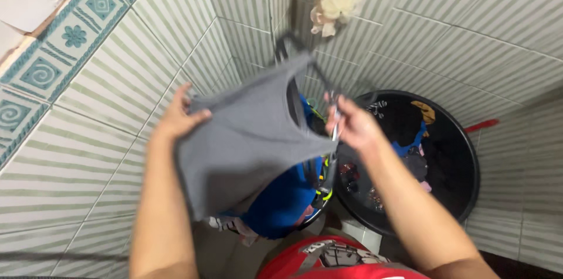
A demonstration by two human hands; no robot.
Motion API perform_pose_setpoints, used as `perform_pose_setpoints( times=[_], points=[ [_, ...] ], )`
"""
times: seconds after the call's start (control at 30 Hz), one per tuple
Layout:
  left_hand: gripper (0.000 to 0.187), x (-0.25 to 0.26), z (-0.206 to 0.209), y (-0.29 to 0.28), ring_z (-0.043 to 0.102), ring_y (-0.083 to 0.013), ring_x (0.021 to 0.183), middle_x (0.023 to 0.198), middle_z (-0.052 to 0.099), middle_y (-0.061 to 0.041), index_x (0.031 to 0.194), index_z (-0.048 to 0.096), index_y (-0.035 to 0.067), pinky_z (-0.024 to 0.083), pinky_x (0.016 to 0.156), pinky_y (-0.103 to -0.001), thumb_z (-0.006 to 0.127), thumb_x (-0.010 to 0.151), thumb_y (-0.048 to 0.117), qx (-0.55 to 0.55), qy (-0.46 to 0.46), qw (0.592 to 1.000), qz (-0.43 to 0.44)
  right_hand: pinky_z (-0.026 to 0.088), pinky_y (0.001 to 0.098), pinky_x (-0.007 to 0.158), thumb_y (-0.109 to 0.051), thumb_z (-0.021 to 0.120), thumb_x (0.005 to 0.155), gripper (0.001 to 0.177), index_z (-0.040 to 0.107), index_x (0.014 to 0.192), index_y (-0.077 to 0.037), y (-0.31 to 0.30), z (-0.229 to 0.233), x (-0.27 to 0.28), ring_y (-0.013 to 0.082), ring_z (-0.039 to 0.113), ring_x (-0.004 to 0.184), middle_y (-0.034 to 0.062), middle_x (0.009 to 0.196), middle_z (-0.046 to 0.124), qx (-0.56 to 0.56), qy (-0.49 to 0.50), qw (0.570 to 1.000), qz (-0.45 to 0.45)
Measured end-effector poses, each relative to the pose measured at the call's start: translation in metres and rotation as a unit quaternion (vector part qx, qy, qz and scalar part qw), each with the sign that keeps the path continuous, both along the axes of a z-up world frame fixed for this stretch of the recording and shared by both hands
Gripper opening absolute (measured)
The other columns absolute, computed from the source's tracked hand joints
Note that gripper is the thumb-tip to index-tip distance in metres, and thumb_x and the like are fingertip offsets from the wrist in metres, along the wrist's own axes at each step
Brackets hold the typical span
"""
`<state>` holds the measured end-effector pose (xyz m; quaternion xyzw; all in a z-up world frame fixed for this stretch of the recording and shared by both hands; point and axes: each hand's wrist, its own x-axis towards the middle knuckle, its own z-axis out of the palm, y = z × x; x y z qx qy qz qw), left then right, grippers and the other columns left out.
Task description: The person removes wet clothes from a black basin, wrings them out, and hangs them on plastic hangers and a wall-mounted drying rack. The person handles shirts, pants, and small garments one by one, using hangers and clips to secure them for drying.
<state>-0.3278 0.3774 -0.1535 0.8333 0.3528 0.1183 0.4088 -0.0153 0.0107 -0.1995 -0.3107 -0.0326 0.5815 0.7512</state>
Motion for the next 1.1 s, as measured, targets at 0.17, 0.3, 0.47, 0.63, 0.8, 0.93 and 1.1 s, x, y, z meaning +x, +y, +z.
perform_pose_setpoints(
  times=[0.17,0.3,0.47,0.63,0.8,0.93,1.1],
  points=[
    [0.132,0.006,-0.156,-0.029,0.021,-0.0548,0.148,0.163,0.003,-0.036,0.163,0.01,0.039,0.029,0.121,-0.053,0.091,0.06,0.058,0.002,0.307,0.951,-0.047,0.052,0.0365,0.062,-0.036,0.05,0.106,0.031,0.064,0.121,-0.014,-0.015,-0.156,-0.012,0.0153,0.057,0.065,0.0016,0.083,0.066,-0.189,0.004,0.981,-0.033],
    [0.114,0.018,-0.208,-0.09,0.01,-0.0522,0.153,0.163,0.005,-0.039,0.162,0.018,0.039,0.022,0.122,-0.061,0.082,0.073,0.068,0.028,0.375,0.908,-0.184,0.051,0.0384,0.063,-0.035,0.05,0.105,0.023,0.06,0.116,-0.017,-0.022,-0.18,0.001,0.0152,0.058,0.067,0.0026,0.086,0.069,-0.238,0.0,0.969,-0.063],
    [0.093,0.044,-0.201,-0.139,0.008,-0.0511,0.155,0.169,0.009,-0.024,0.16,0.027,0.034,0.023,0.118,-0.07,0.078,0.085,0.055,0.002,0.453,0.879,-0.151,0.048,0.0308,0.056,-0.029,0.065,0.101,0.016,0.068,0.1,-0.013,-0.018,-0.197,0.001,0.0126,0.06,0.067,-0.0002,0.082,0.067,-0.336,-0.119,0.934,-0.042],
    [0.079,0.11,-0.156,-0.2,0.033,-0.0509,0.141,0.159,0.027,-0.026,0.149,0.041,0.023,0.036,0.111,-0.061,0.08,0.082,0.034,0.068,0.165,0.972,-0.151,0.04,0.0276,0.044,-0.03,0.069,0.098,0.022,0.062,0.085,-0.013,-0.106,-0.225,0.002,0.0118,0.052,0.053,-0.0007,0.068,0.058,-0.402,-0.106,0.905,-0.092],
    [0.049,0.179,-0.142,-0.279,0.055,-0.0461,0.129,0.135,0.059,-0.028,0.126,0.064,0.006,0.044,0.11,-0.048,0.079,0.08,0.012,0.065,-0.147,0.958,-0.236,0.035,0.0314,0.04,-0.023,0.064,0.097,0.017,0.06,0.084,-0.013,-0.241,-0.264,-0.024,0.015,0.05,0.048,0.0026,0.063,0.055,-0.466,-0.001,0.867,-0.175],
    [0.045,0.223,-0.153,-0.35,0.061,-0.0393,0.123,0.127,0.067,-0.021,0.123,0.066,0.005,0.048,0.107,-0.045,0.077,0.08,0.014,-0.034,-0.085,0.941,-0.325,0.037,0.0376,0.044,-0.027,0.073,0.092,0.021,0.062,0.088,-0.01,-0.326,-0.291,-0.044,0.0208,0.049,0.053,0.0056,0.068,0.056,-0.611,-0.012,0.777,-0.155],
    [0.047,0.244,-0.199,-0.42,0.058,-0.0404,0.121,0.125,0.066,-0.022,0.122,0.068,0.006,0.047,0.104,-0.046,0.079,0.078,0.016,-0.062,0.035,0.925,-0.372,0.051,0.0409,0.078,-0.025,0.085,0.074,0.04,0.074,0.111,-0.014,-0.391,-0.324,-0.027,0.0284,0.064,0.091,0.0108,0.1,0.07,-0.727,-0.256,0.636,-0.042]
  ],
)
